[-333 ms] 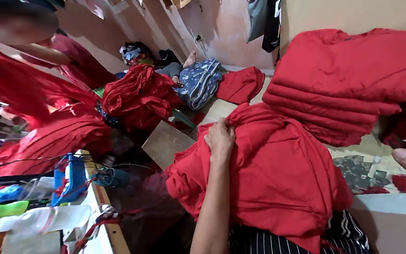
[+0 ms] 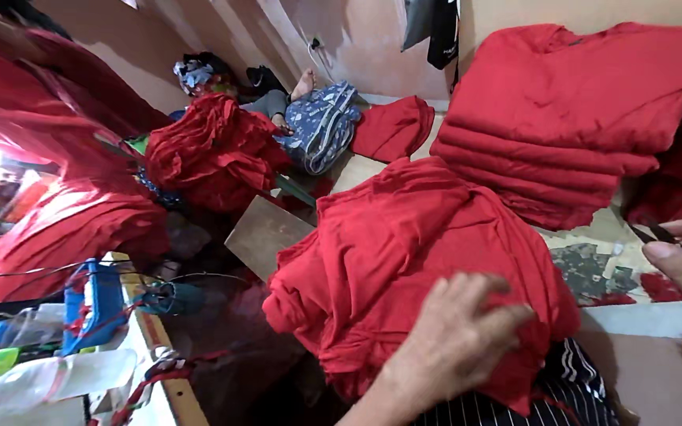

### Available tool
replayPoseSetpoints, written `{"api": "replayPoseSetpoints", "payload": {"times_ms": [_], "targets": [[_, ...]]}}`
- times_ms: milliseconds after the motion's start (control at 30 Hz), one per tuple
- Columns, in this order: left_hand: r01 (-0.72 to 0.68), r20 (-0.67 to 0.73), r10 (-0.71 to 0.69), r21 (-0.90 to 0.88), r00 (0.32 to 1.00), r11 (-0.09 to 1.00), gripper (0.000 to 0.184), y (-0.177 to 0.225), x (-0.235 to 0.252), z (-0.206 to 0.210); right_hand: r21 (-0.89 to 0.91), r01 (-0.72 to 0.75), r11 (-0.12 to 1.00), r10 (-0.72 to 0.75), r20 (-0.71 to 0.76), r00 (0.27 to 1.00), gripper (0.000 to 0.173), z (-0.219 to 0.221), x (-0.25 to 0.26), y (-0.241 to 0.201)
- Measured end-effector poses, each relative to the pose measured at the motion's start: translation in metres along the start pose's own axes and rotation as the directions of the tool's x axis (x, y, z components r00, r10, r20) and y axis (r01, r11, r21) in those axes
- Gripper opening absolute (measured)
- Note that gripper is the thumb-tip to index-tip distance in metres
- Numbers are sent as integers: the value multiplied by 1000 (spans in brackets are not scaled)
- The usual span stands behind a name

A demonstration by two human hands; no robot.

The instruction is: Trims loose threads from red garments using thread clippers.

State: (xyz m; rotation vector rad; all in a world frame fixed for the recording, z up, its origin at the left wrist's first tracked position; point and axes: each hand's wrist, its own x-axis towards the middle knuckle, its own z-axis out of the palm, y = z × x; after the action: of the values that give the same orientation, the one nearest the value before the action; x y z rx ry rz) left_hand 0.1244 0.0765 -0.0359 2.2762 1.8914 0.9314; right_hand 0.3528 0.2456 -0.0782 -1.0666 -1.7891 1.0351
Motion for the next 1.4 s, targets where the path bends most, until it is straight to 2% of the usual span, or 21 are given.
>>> {"api": "replayPoseSetpoints", "payload": {"times_ms": [33,67,133,200,267,333,400,533,733,833,933,1033,1133,1233,1400], "targets": [[-54,89,56,-16,995,998,22,8,-8,12,1,4,1000,-4,5,1000,37,0,0,-2],[-92,121,91,1,988,996,21,11,-15,24,-1,6,1000,-6,14,1000,38,1,-1,-3],[-144,60,141,56,988,988,17,9,-24,43,-4,14,1000,-14,25,1000,40,4,-2,-5],[-144,-63,142,-17,988,989,11,6,-25,47,-7,47,999,-46,36,998,43,7,-2,-6],[-90,-146,58,-219,988,972,8,7,-24,43,-4,59,998,-59,87,994,43,9,-5,-13],[-24,-173,-55,-428,983,903,9,7,-23,35,28,81,996,-84,157,984,41,11,-8,-17],[44,-184,-166,-531,969,846,12,4,-26,32,71,122,990,-136,242,961,39,14,-11,-18],[206,-140,-382,-649,914,732,15,4,-34,35,128,250,960,-281,410,868,37,22,-15,-23],[249,-77,-373,-619,925,745,17,8,-36,34,114,371,922,-378,483,790,38,39,-24,-27],[308,30,-416,-720,909,622,22,8,-38,29,99,410,907,-400,508,763,35,40,-26,-29],[340,139,-454,-852,880,398,24,9,-37,27,95,449,888,-425,541,726,35,35,-27,-33],[318,183,-486,-924,855,212,18,15,-35,29,114,486,867,-450,597,664,32,33,-28,-39],[304,222,-532,-950,817,70,12,21,-32,27,18,521,853,-445,548,709,34,45,-32,-37],[293,217,-547,-955,808,54,11,23,-33,27,-98,532,841,-423,494,760,35,53,-33,-36],[290,225,-570,-957,790,25,11,24,-32,28,-77,516,853,-420,486,766,34,49,-32,-33]]}}
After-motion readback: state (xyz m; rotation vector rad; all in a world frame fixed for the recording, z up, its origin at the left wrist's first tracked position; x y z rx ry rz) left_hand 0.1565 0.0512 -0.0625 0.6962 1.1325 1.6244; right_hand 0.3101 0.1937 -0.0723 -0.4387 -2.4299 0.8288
